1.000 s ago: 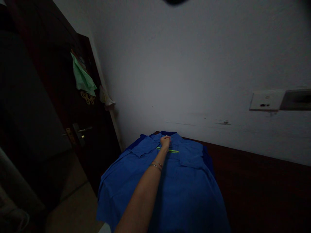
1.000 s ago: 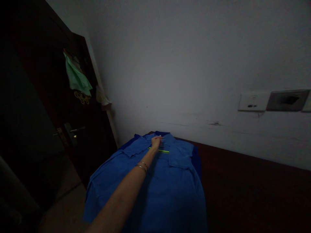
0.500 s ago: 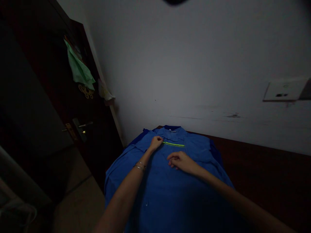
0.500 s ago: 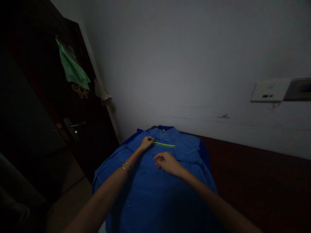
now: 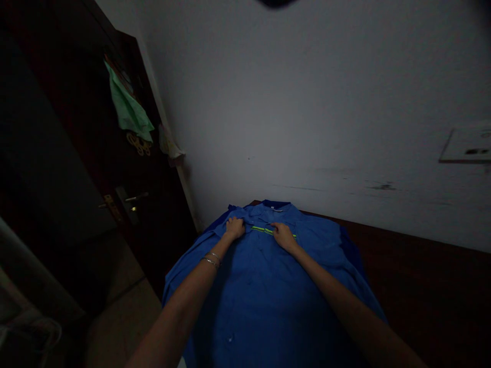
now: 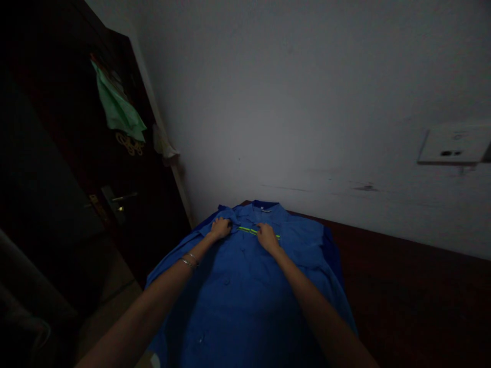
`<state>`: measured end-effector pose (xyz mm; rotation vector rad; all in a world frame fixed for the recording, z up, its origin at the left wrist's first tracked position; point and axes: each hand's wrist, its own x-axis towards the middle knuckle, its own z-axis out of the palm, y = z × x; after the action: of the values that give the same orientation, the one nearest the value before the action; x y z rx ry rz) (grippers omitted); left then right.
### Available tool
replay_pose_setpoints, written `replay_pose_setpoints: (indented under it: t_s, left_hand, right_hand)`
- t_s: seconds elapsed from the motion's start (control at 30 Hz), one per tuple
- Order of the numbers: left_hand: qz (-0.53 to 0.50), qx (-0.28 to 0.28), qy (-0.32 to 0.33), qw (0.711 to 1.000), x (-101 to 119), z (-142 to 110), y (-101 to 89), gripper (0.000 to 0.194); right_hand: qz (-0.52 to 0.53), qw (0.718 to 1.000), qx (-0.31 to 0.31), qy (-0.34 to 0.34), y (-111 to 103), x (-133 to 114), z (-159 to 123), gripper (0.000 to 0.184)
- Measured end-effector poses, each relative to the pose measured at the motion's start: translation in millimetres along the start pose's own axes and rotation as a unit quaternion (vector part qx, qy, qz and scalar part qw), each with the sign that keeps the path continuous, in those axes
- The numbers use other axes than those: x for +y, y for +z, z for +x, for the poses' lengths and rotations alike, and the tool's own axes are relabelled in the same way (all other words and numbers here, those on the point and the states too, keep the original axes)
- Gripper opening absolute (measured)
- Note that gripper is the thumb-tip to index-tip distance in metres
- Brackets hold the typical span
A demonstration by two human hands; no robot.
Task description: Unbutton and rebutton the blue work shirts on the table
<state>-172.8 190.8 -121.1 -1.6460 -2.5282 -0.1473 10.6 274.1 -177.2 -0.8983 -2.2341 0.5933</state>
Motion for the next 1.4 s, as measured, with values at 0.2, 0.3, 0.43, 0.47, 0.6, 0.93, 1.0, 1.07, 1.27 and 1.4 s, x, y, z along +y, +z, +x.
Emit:
replay_pose_setpoints:
  t_s: [0.2, 0.3, 0.43, 0.47, 0.6, 0.93, 1.0, 1.07, 1.27, 1.4]
  left_hand:
    - [-0.273, 0.124, 0.012, 0.954, 59.4, 23.5, 19.5, 0.022]
    - [-0.406, 0.126, -0.087, 0.901, 91.0, 38.1, 31.2, 0.021]
    - [-0.428, 0.181, -0.209, 0.861, 119.1, 44.8, 43.4, 0.033]
    - [-0.430, 0.196, -0.232, 0.850, 124.5, 43.1, 45.3, 0.034]
    - [-0.428, 0.241, -0.287, 0.823, 144.3, 28.1, 48.1, 0.035]
    - [-0.409, 0.156, -0.173, 0.882, 126.9, 10.1, 52.1, 0.035]
    - [-0.419, 0.114, -0.142, 0.889, 112.0, 13.8, 53.1, 0.029]
    - [-0.429, 0.094, -0.118, 0.891, 97.7, 16.3, 53.6, 0.028]
    - [-0.446, 0.051, -0.091, 0.889, 68.5, 14.2, 52.1, 0.024]
    - [-0.451, 0.040, -0.082, 0.888, 68.6, 14.8, 54.0, 0.009]
  right_hand:
    - [-0.002, 1.000, 0.017, -0.007, 5.5, 9.6, -4.4, 0.029]
    - [-0.003, 1.000, 0.021, -0.010, 6.8, 9.2, -5.8, 0.026]
    - [0.026, 0.999, 0.021, 0.020, 6.3, 11.5, -2.4, 0.025]
    - [0.033, 0.999, 0.022, 0.024, 5.7, 12.9, -1.6, 0.025]
    - [0.055, 0.998, 0.022, 0.023, 2.5, 18.8, -0.9, 0.028]
    - [0.079, 0.997, 0.017, 0.017, 4.2, 17.3, -0.8, 0.025]
    - [0.078, 0.997, 0.020, 0.022, 6.1, 17.8, 0.2, 0.024]
    - [0.077, 0.996, 0.021, 0.028, 7.9, 18.7, 1.3, 0.023]
    - [0.069, 0.997, 0.014, 0.033, 9.1, 19.2, 2.8, 0.022]
    - [0.050, 0.998, 0.009, 0.026, 4.8, 13.8, 0.1, 0.022]
